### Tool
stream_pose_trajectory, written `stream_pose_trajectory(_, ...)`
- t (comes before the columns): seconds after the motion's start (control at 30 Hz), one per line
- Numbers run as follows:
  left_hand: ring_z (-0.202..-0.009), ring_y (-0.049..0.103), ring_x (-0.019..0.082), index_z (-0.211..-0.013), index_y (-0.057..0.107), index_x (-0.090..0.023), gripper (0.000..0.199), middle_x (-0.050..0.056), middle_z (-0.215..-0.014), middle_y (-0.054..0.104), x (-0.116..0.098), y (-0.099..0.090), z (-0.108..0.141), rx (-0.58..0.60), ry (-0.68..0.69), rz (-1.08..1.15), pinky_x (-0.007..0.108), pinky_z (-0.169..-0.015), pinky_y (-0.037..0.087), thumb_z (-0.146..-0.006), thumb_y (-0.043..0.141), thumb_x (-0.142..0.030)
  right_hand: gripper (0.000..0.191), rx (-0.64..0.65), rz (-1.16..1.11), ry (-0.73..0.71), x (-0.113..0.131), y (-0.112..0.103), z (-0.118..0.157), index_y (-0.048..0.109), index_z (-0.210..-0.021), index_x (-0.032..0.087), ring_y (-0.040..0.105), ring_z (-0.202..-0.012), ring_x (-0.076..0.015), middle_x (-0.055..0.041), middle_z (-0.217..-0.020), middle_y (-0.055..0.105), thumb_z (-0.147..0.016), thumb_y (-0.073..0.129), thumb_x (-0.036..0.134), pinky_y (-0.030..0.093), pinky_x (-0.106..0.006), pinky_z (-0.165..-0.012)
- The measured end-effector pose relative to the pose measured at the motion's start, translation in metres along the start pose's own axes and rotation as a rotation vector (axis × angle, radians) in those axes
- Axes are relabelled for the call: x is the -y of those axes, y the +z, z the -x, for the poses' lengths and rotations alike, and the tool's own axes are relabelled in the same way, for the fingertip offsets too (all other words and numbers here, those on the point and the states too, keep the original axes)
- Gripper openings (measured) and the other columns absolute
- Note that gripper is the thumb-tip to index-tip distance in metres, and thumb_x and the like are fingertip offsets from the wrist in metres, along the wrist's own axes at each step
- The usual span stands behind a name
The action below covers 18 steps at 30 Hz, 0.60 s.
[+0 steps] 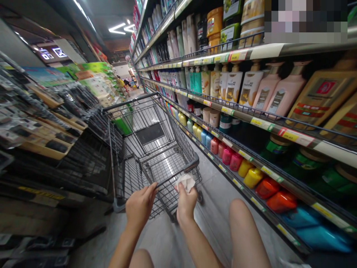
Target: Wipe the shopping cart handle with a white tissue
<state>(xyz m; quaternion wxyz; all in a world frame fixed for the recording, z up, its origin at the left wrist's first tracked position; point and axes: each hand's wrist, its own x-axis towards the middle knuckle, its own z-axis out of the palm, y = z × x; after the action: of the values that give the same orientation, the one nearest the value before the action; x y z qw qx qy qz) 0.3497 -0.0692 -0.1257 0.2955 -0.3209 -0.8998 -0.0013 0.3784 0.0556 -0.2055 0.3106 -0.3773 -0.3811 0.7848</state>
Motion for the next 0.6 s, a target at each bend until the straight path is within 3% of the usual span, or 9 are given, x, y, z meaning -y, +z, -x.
stream_pose_trajectory(0.17, -0.058, 0.060, 0.012, -0.097, 0.070, -0.024, 0.028, 0.000, -0.072, 0.072, 0.000, -0.005, 0.001, -0.009, 0.014, 0.006, 0.022, -0.054, 0.038, -0.091, 0.044, -0.034, 0.028, -0.220, 0.238, -0.180, 0.026, -0.023, -0.044, 0.062, -0.087, 0.012, 0.064, -0.078, -0.0235, -0.0104, -0.084, 0.067, -0.071, 0.056, 0.034, 0.050, -0.033, -0.072)
stream_pose_trajectory(0.3, -0.055, 0.059, 0.012, -0.095, 0.070, -0.023, 0.030, -0.001, -0.071, 0.072, -0.003, -0.008, 0.001, -0.023, 0.023, -0.016, 0.023, -0.052, 0.036, -0.091, 0.043, -0.035, 0.024, -0.138, 0.433, -0.456, 0.036, -0.029, -0.066, 0.065, -0.086, 0.013, 0.059, -0.087, -0.0227, -0.0101, -0.088, 0.060, -0.075, 0.049, 0.026, 0.046, -0.034, -0.081)
stream_pose_trajectory(0.43, -0.057, 0.060, 0.012, -0.094, 0.070, -0.023, 0.030, -0.001, -0.071, 0.072, -0.005, -0.009, 0.002, -0.034, 0.019, -0.015, 0.023, -0.052, 0.037, -0.092, 0.042, -0.036, 0.026, -0.093, 0.498, -0.559, 0.026, -0.029, -0.062, 0.066, -0.088, 0.013, 0.057, -0.088, -0.0220, -0.0106, -0.092, 0.055, -0.080, 0.042, 0.020, 0.044, -0.034, -0.084)
stream_pose_trajectory(0.6, -0.057, 0.060, 0.012, -0.094, 0.070, -0.024, 0.030, -0.001, -0.073, 0.073, -0.005, -0.010, 0.003, -0.027, 0.012, -0.014, 0.023, -0.053, 0.038, -0.092, 0.043, -0.036, 0.026, -0.150, 0.479, -0.545, 0.005, -0.027, -0.043, 0.065, -0.086, 0.012, 0.056, -0.092, -0.0254, -0.0141, -0.094, 0.055, -0.083, 0.043, 0.023, 0.043, -0.038, -0.085)
